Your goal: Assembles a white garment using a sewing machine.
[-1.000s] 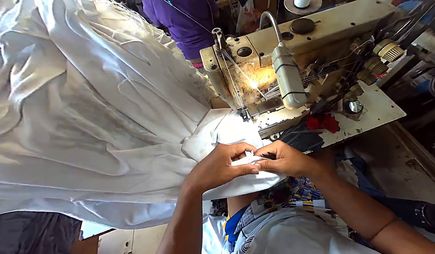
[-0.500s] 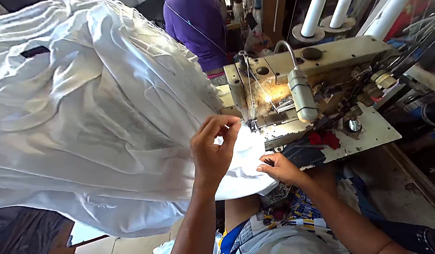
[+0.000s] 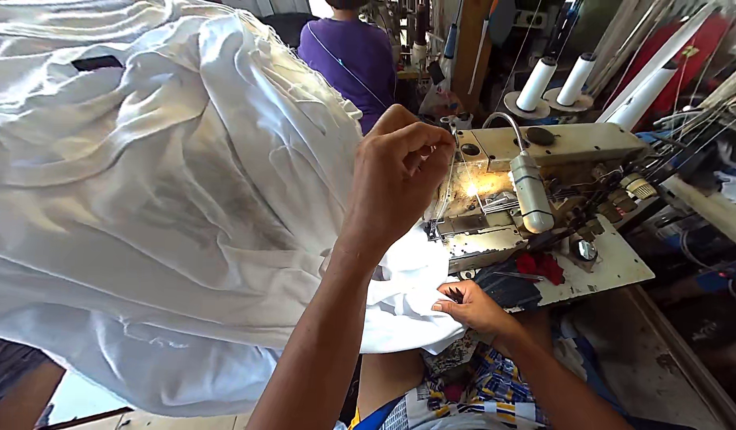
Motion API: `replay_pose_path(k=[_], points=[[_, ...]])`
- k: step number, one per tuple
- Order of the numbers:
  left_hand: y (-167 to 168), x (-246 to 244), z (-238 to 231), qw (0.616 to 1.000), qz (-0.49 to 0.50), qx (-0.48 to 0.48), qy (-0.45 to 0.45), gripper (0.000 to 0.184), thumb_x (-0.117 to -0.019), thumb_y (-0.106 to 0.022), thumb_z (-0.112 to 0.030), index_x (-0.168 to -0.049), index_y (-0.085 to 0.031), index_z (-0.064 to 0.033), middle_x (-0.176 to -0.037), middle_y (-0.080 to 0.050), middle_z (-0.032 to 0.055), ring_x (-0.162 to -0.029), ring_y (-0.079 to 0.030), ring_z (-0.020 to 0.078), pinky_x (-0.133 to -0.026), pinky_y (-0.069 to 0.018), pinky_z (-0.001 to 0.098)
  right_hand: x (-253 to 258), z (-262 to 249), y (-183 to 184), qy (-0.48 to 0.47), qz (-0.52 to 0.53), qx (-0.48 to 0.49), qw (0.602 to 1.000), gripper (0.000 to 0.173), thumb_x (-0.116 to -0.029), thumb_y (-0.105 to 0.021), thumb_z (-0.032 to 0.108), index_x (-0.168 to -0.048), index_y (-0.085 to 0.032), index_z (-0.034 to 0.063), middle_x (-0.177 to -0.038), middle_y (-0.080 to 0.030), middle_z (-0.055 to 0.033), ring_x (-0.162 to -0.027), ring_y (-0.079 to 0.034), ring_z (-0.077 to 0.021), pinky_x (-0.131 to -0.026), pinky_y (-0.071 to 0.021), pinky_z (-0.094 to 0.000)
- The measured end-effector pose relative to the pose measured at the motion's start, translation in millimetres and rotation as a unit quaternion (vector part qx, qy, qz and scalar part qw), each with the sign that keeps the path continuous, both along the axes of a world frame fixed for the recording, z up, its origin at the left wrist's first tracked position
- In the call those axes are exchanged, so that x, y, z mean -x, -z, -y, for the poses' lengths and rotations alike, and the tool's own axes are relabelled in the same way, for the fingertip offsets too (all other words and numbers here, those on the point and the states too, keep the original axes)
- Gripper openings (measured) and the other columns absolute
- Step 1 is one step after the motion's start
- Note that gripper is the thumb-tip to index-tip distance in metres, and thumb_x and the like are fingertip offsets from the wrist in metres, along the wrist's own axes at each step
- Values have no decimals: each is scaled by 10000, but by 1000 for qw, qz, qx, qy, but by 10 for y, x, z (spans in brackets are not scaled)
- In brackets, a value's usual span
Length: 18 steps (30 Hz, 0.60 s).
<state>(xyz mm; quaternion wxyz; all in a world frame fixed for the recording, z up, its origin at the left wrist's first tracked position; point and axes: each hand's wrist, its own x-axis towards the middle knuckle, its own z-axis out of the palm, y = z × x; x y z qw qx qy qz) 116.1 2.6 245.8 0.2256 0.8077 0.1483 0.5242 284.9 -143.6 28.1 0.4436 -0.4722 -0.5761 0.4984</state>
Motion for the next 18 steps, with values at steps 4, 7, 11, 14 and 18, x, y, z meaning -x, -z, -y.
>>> replay_pose_path(k=[4, 7, 11, 14, 18], points=[[22, 28, -21, 1000, 6, 0, 21, 145, -994, -641, -179, -1061, -753, -117, -1010, -609, -8, -822, -603, 56, -659, -536, 199, 15, 5, 1, 2, -1, 1, 1000, 144, -977, -701, 158, -957, -704, 15, -733, -655, -13, -624, -596, -55, -589, -512, -245], [17, 47, -23, 1000, 8, 0, 27, 138, -990, -642, -184, -1040, -754, -121, -987, -602, -16, -801, -590, 50, -635, -515, 186, 34, 13, 5, 3, 0, -1, 1000, 145, -977, -701, 157, -953, -704, 14, -724, -651, -12, -614, -590, -51, -578, -505, -240], [0, 36, -18, 1000, 4, -1, 29, 113, -970, -664, -168, -1016, -754, -118, -978, -600, -16, -813, -593, 48, -646, -517, 181, 30, 13, 10, 1, -3, -2, 1000, 144, -979, -698, 153, -950, -700, 11, -720, -645, -13, -608, -582, -51, -572, -497, -237], [-7, 28, -28, 1000, 0, -1, 27, 99, -965, -670, -169, -1003, -747, -120, -979, -597, -16, -823, -600, 49, -657, -529, 183, 31, 16, 7, 3, -4, 0, 1000, 145, -979, -698, 154, -942, -694, 14, -713, -635, -10, -605, -574, -51, -568, -488, -234], [-22, 42, -44, 1000, -15, -4, 21, 97, -970, -666, -178, -1011, -740, -129, -976, -587, -24, -814, -584, 38, -655, -512, 175, 33, 18, 14, 1, -12, 0, 1000, 140, -978, -697, 147, -947, -694, 11, -725, -645, -13, -622, -588, -52, -584, -502, -238]])
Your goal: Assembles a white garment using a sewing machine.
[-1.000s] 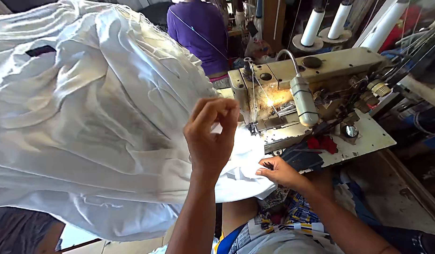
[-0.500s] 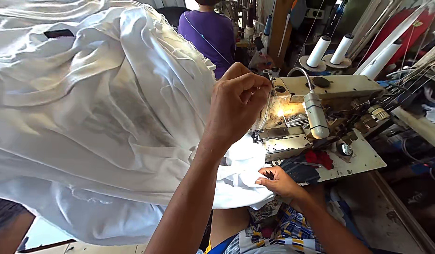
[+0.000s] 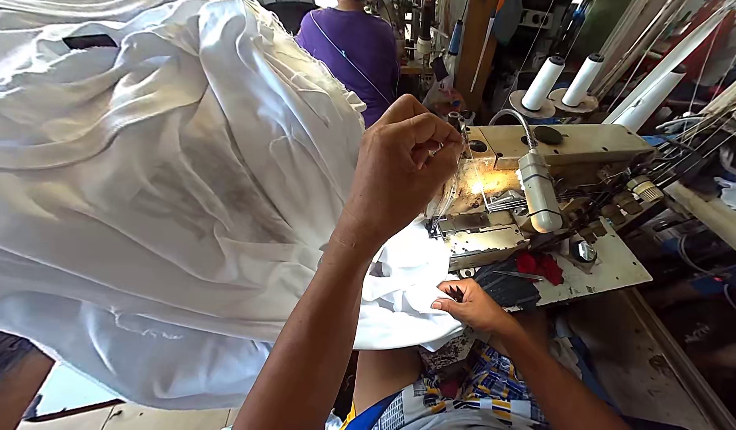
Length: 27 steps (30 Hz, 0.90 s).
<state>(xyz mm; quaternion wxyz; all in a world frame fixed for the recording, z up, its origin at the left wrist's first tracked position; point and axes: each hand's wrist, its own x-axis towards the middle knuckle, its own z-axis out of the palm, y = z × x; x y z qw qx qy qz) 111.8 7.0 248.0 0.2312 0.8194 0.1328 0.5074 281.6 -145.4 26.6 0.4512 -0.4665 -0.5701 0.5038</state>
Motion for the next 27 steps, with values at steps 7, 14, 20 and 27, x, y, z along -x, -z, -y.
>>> replay_pose_path(k=[7, 14, 20, 27], points=[[4, 30, -47, 1000, 0, 2, 20, 90, -974, -670, -164, -1012, -742, -124, -976, -598, -24, -804, -594, 51, -650, -526, 189, -10, -6, 4, -2, -2, -4, 1000, 137, -980, -695, 143, -950, -696, 9, -733, -651, -14, -629, -594, -55, -589, -505, -239], [10, 17, -54, 1000, 11, 7, 24, 89, -971, -680, -157, -1015, -747, -119, -985, -607, -11, -814, -617, 60, -660, -558, 195, -25, -7, 18, -4, 0, -14, 1000, 139, -980, -697, 141, -976, -703, 2, -760, -671, -27, -652, -618, -65, -610, -530, -253], [27, 15, -62, 1000, 8, 1, 28, 107, -984, -654, -160, -1023, -739, -109, -995, -604, -10, -832, -613, 64, -668, -552, 198, -32, -7, 20, -8, -13, -17, 1000, 136, -981, -693, 132, -982, -702, -4, -768, -675, -35, -662, -626, -73, -617, -534, -256], [22, -6, -49, 1000, 2, -6, 19, 89, -966, -665, -161, -995, -738, -119, -986, -593, -12, -823, -593, 57, -653, -527, 189, -30, -3, 29, -6, -13, -15, 1000, 139, -977, -700, 136, -982, -705, -3, -770, -679, -34, -665, -630, -73, -622, -538, -256]])
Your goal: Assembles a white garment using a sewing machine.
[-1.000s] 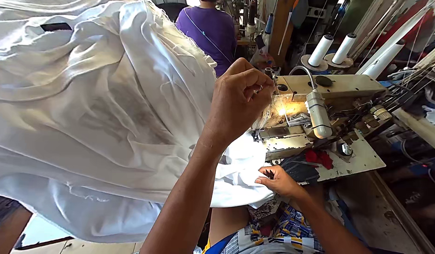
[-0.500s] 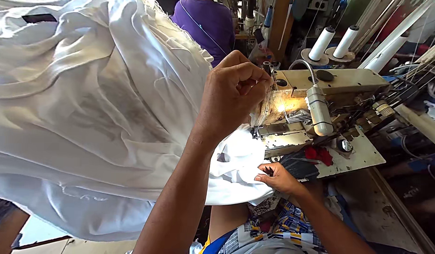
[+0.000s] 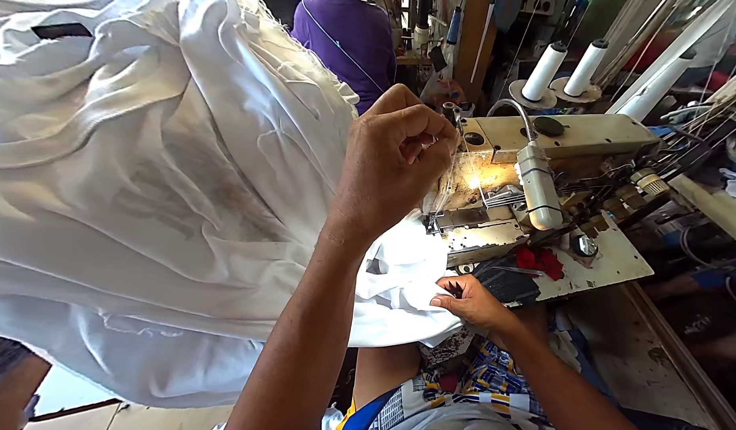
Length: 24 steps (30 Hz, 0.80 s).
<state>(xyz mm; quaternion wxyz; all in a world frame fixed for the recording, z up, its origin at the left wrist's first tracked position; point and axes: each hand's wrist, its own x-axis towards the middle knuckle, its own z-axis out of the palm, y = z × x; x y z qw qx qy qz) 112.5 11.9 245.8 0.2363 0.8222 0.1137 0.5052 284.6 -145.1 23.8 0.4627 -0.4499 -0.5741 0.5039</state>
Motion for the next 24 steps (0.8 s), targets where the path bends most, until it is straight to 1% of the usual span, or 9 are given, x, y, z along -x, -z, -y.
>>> replay_pose_path(k=[4, 9, 12, 15, 18, 24], points=[[-2, 19, -12, 1000, -8, -3, 4, 101, -969, -657, -172, -1002, -737, -119, -982, -595, -13, -812, -592, 56, -652, -523, 193, -1, 7, -3, 0, -5, -2, 1000, 135, -976, -700, 136, -973, -701, 1, -766, -670, -22, -664, -618, -57, -620, -526, -241], [-34, 52, -48, 999, -34, -15, 20, 110, -972, -630, -172, -996, -726, -125, -981, -590, -15, -789, -569, 54, -629, -488, 188, -2, 4, 0, 2, -9, -5, 1000, 134, -972, -707, 136, -974, -703, 3, -764, -672, -23, -660, -620, -60, -616, -528, -243], [-65, 72, -61, 998, -56, -19, 25, 121, -985, -601, -193, -1000, -709, -140, -1005, -586, -21, -813, -570, 50, -646, -488, 190, -7, 6, 2, 1, -13, -1, 1000, 137, -973, -707, 137, -976, -700, 0, -766, -673, -26, -660, -620, -64, -617, -529, -247], [-89, 71, -67, 997, -65, -29, 33, 139, -991, -580, -205, -1003, -701, -137, -1011, -575, -17, -835, -566, 59, -670, -490, 202, -9, 5, 6, -1, -13, -6, 1000, 140, -974, -702, 135, -987, -702, -4, -785, -686, -37, -682, -641, -74, -638, -548, -260], [-98, 66, -61, 996, -73, -35, 31, 154, -1001, -554, -210, -1001, -689, -137, -1029, -574, -14, -864, -581, 59, -696, -510, 206, -11, 5, 0, -1, -12, -8, 1000, 136, -975, -695, 129, -977, -698, -7, -783, -683, -34, -686, -641, -73, -640, -549, -262], [-101, 73, -55, 996, -81, -36, 20, 166, -1002, -529, -209, -997, -680, -141, -1013, -560, -20, -867, -566, 58, -704, -492, 208, -11, 6, 4, -3, -20, -7, 1000, 137, -977, -694, 127, -988, -699, -9, -788, -685, -35, -683, -640, -74, -640, -549, -259]])
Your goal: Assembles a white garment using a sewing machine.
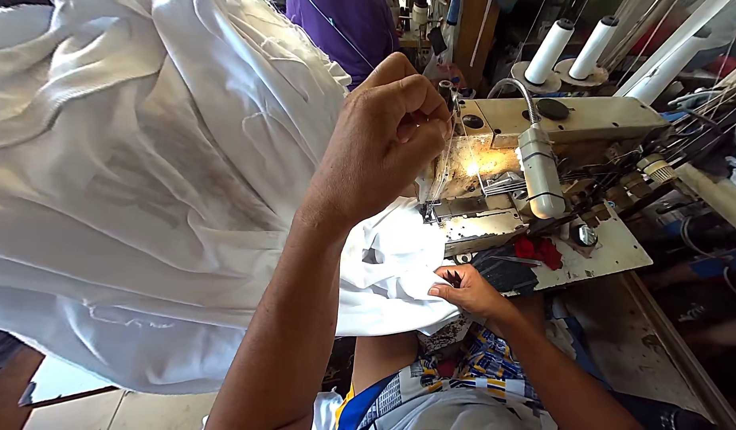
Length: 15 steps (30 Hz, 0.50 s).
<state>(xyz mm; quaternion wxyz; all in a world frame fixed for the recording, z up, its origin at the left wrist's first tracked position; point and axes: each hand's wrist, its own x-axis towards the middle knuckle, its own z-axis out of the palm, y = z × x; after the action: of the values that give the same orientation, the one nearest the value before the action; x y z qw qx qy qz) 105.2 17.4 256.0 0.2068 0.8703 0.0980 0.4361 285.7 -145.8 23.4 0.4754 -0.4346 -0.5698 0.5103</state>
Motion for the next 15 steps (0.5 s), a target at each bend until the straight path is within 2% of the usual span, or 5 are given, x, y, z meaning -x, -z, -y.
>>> replay_pose_path(k=[12, 15], points=[[-7, 5, -2, 1000, -8, 0, 1, 172, -995, -520, -221, -974, -678, -156, -1015, -562, -27, -863, -562, 53, -694, -480, 209, -7, -2, 18, -1, -10, 3, 1000, 133, -972, -703, 127, -979, -693, -5, -783, -678, -32, -681, -634, -72, -637, -540, -253], [-2, 6, -9, 1000, -5, 5, 6, 156, -988, -537, -216, -976, -680, -156, -1020, -567, -25, -859, -568, 54, -688, -486, 208, 14, 16, 0, 17, -8, 7, 1000, 152, -969, -711, 131, -1019, -705, -13, -817, -701, -47, -702, -656, -85, -655, -562, -267]])
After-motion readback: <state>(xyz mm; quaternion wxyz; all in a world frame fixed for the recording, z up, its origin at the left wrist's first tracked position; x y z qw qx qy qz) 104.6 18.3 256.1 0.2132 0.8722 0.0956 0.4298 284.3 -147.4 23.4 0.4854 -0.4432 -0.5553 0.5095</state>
